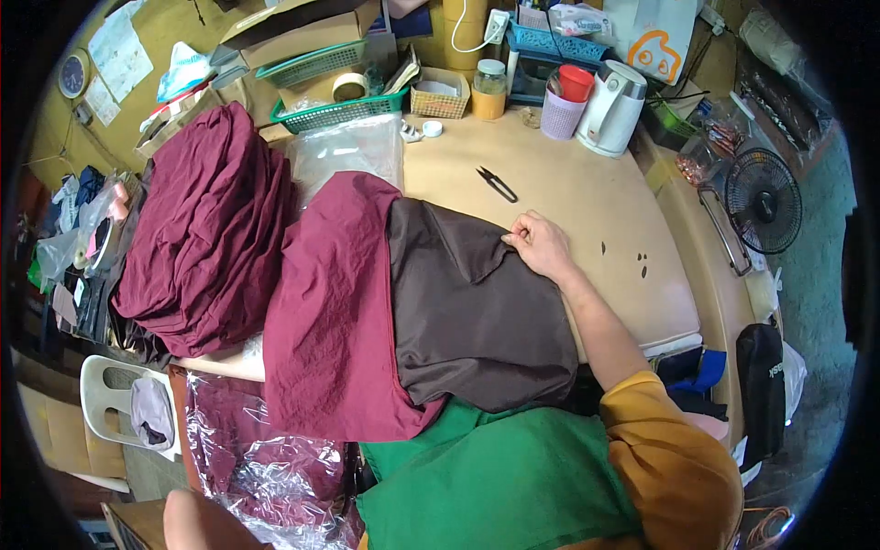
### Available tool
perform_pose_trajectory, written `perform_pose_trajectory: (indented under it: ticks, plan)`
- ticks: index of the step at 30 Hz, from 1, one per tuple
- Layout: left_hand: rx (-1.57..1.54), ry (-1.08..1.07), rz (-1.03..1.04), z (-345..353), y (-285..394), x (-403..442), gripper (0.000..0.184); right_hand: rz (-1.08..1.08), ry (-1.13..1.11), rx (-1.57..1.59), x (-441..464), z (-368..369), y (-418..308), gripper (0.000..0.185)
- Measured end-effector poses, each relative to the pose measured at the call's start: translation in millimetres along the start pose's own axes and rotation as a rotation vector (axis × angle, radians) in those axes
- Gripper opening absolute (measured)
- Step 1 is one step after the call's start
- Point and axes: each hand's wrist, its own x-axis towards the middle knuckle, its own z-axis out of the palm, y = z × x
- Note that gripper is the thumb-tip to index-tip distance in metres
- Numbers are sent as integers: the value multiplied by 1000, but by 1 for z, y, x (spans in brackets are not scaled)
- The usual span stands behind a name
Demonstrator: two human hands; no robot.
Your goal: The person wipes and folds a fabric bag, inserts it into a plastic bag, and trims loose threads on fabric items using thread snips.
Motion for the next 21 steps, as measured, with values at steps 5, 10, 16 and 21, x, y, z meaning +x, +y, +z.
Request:
perform_pose_trajectory:
  ticks: [5,10,16,21]
  plan:
    - [-31,-14,-14,-4,-5,-4,17,-4,24,-21,-3,3,-3,21]
    - [-54,-12,-16,-9,-9,-5,20,1,16,7,-5,3,-5,21]
    - [-63,-14,-13,-8,-9,-7,25,-65,51,-34,-6,6,0,21]
    - [-71,-13,-20,-6,-11,-6,28,-35,43,-15,-5,7,2,22]
